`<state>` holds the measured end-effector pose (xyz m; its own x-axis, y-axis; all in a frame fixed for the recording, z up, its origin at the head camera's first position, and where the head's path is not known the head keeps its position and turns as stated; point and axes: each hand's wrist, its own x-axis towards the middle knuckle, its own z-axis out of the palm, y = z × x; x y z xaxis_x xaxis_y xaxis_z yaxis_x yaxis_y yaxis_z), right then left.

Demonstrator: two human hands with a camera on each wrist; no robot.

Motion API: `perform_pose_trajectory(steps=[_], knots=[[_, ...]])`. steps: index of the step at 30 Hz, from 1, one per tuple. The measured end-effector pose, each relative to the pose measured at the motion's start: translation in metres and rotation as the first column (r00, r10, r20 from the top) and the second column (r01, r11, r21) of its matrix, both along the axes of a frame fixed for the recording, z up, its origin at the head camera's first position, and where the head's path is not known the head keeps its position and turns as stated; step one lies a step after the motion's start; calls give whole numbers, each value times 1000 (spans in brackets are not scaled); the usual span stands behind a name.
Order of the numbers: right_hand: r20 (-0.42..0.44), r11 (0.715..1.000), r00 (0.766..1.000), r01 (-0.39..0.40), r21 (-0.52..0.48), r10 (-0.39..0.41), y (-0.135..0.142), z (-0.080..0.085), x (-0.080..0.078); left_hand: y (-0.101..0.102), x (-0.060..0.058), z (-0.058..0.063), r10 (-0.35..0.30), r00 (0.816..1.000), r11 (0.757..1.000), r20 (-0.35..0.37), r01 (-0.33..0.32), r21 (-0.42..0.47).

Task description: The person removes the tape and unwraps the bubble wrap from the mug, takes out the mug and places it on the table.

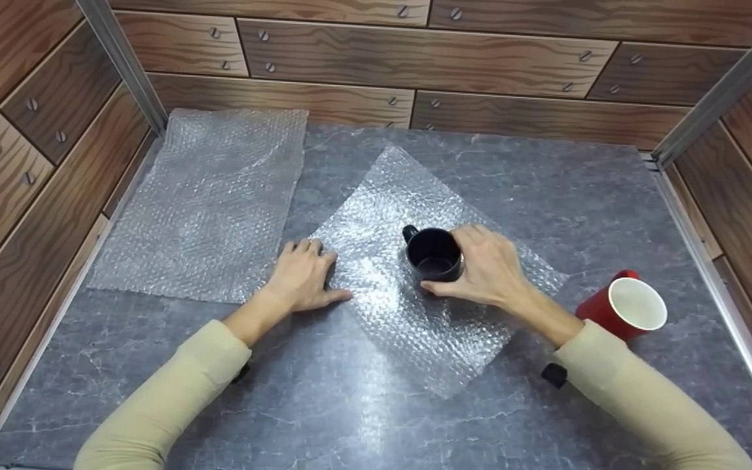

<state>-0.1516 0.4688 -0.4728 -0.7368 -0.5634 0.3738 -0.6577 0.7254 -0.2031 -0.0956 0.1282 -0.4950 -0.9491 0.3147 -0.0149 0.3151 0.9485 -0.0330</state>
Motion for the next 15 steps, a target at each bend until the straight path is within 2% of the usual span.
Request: perform_pose_trajectory(steps=[9, 15], knots=[[-56, 1000, 998, 16, -5, -17, 17, 4, 0, 0, -3, 8, 2, 998, 1000, 55, -1, -4], [-53, 998, 997, 63, 19, -62, 26, 6, 2, -1, -8, 12, -7, 997, 1000, 81, 10, -27]])
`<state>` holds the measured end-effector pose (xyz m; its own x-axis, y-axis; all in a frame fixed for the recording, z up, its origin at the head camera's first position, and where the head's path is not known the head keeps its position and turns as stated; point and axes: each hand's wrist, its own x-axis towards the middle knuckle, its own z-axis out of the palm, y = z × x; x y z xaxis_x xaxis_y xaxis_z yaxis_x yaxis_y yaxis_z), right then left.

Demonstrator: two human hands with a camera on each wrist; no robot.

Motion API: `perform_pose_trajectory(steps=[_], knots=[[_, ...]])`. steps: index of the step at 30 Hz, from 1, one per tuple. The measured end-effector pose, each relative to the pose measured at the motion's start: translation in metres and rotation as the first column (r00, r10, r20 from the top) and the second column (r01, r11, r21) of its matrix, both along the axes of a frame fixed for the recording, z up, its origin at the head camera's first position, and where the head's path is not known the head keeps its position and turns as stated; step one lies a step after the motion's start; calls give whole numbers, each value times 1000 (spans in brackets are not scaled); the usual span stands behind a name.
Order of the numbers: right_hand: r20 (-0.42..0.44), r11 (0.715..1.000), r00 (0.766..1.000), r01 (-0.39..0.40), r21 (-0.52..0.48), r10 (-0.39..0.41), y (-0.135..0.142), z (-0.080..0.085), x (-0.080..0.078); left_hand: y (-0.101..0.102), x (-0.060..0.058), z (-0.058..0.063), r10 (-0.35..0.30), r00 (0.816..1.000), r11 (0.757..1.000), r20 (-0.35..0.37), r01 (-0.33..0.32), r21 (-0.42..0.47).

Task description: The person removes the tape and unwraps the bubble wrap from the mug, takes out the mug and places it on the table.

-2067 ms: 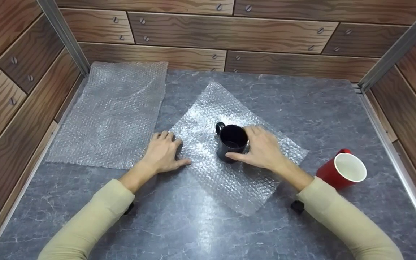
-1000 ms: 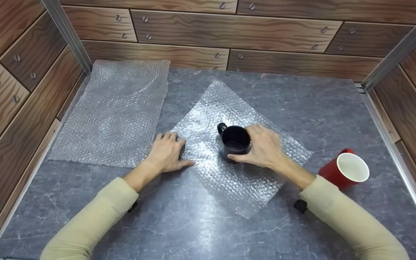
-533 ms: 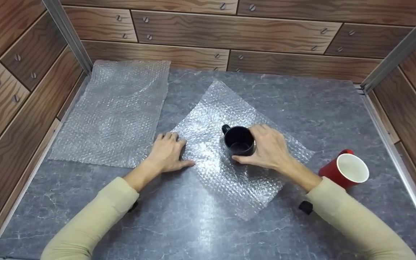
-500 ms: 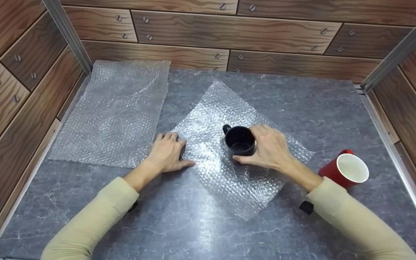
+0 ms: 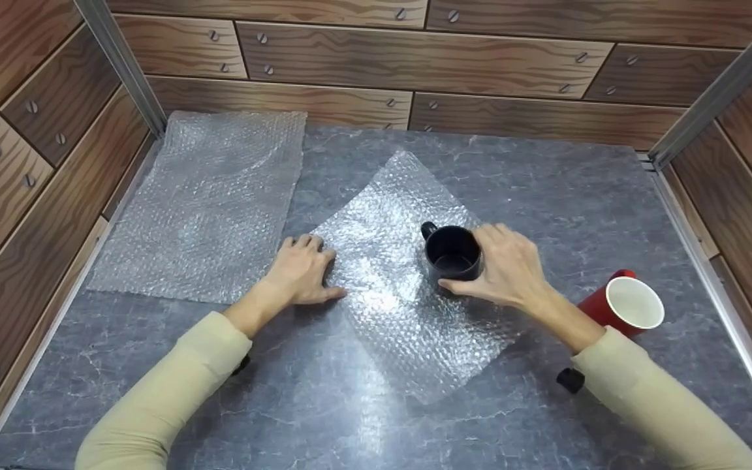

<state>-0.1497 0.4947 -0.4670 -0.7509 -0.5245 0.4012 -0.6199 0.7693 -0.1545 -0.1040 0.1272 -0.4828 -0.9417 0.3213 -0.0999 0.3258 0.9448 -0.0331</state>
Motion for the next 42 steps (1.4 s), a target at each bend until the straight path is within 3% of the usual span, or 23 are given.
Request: perform_pose_trajectory(steps=[12, 25, 42], knots=[[-5, 998, 999, 45, -49, -46, 18, 1, -1, -5, -13, 6, 18, 999, 1000, 41, -17, -23], [12, 978, 987, 162, -128, -162, 33, -6, -3, -6, -28, 10, 50, 996, 997, 71, -46, -55], [51, 961, 969, 248, -122, -243, 56, -11, 0, -10, -45, 11, 51, 996, 997, 66, -48, -53]])
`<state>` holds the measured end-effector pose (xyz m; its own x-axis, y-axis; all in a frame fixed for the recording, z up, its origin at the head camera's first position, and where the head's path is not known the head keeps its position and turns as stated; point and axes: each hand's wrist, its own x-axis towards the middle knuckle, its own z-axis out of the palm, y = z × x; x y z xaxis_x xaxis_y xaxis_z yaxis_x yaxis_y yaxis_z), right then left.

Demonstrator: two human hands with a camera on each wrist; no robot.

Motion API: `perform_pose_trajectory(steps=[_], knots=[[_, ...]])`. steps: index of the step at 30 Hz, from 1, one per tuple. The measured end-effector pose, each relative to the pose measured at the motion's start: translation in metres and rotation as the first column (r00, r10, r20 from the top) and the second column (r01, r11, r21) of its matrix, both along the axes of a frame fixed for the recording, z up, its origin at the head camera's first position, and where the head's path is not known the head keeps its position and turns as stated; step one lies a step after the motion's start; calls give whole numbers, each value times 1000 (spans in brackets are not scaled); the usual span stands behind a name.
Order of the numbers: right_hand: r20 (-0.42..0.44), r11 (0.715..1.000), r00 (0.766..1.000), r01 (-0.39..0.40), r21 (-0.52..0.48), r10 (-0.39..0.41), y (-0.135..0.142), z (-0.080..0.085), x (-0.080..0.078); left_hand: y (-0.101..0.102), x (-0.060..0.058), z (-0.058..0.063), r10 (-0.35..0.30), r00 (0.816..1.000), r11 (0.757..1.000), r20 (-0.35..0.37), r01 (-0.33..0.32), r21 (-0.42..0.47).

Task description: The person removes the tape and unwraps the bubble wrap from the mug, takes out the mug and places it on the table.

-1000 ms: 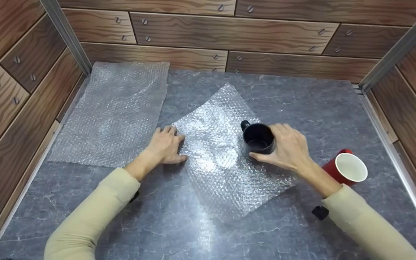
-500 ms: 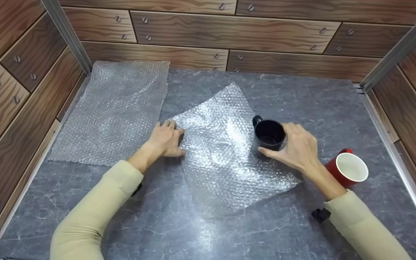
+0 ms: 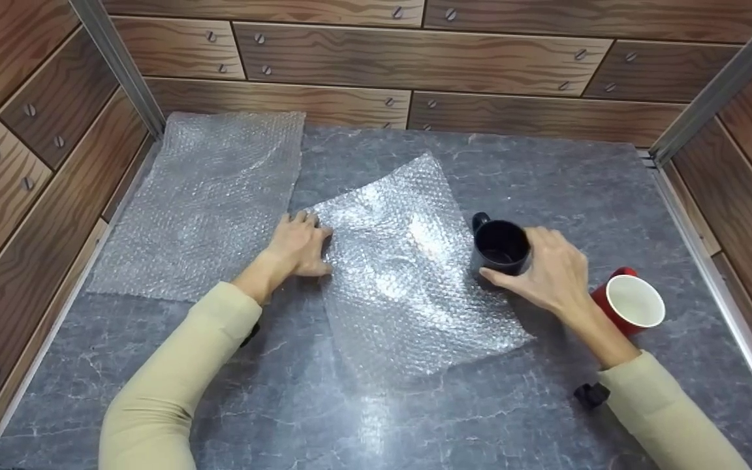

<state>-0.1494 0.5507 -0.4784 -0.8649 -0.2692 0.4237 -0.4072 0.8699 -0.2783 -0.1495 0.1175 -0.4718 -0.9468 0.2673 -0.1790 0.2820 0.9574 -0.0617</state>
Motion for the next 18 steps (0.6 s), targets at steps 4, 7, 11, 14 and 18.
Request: perform_pose_trajectory(steps=[4, 7, 11, 14, 18], knots=[[14, 1000, 1000, 23, 1, -23, 3, -2, 1, -1, -3, -1, -1, 1000, 1000, -9, 1, -1], [29, 999, 999, 40, 3, -40, 6, -3, 1, -2, -5, -2, 0, 1000, 1000, -12, 0, 1], [32, 998, 998, 57, 1, -57, 11, -5, 1, -1, -8, -3, 4, 1000, 1000, -1, -4, -1], [42, 997, 997, 72, -1, -72, 15, -6, 2, -1, -11, -2, 9, 1000, 1000, 15, -9, -15], [64, 995, 993, 96, -1, -96, 19, -5, 3, -1, -13, -2, 18, 1000, 1000, 17, -17, -25]])
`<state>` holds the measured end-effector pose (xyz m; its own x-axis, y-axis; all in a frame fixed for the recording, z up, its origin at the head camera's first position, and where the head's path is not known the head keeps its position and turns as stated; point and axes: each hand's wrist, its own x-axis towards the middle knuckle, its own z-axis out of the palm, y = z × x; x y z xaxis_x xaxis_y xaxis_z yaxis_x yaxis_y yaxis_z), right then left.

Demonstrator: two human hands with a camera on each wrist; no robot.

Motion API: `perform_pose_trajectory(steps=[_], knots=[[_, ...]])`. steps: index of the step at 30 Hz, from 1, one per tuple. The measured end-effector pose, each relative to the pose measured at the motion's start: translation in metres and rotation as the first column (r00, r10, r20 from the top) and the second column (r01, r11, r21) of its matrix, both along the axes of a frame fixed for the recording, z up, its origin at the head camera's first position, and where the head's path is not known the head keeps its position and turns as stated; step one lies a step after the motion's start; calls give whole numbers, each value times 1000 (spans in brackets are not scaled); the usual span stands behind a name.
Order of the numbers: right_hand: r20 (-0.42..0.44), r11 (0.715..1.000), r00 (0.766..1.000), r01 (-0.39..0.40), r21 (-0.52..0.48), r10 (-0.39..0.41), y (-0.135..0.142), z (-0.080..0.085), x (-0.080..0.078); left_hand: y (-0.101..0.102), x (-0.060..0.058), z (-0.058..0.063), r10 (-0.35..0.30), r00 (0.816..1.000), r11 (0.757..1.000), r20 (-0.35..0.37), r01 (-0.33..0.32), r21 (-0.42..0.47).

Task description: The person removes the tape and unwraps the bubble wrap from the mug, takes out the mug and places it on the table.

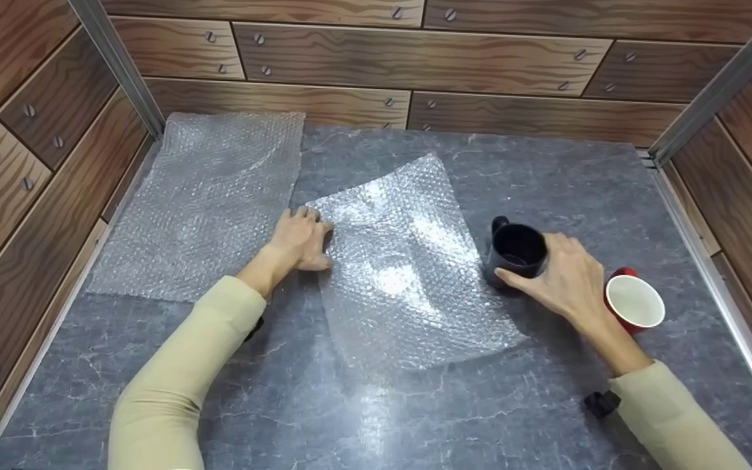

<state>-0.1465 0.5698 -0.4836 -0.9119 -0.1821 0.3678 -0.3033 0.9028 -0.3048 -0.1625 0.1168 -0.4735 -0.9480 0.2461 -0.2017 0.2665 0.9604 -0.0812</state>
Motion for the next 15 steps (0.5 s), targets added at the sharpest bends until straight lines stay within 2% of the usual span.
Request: perform_pose_trajectory(steps=[10, 15], knots=[[40, 999, 999, 34, -4, -34, 9, -4, 2, 0, -7, 1, 13, 1000, 1000, 5, -12, -15], [98, 998, 993, 60, -13, -59, 10, 0, 3, 1, -9, 2, 18, 1000, 1000, 7, -18, -25]])
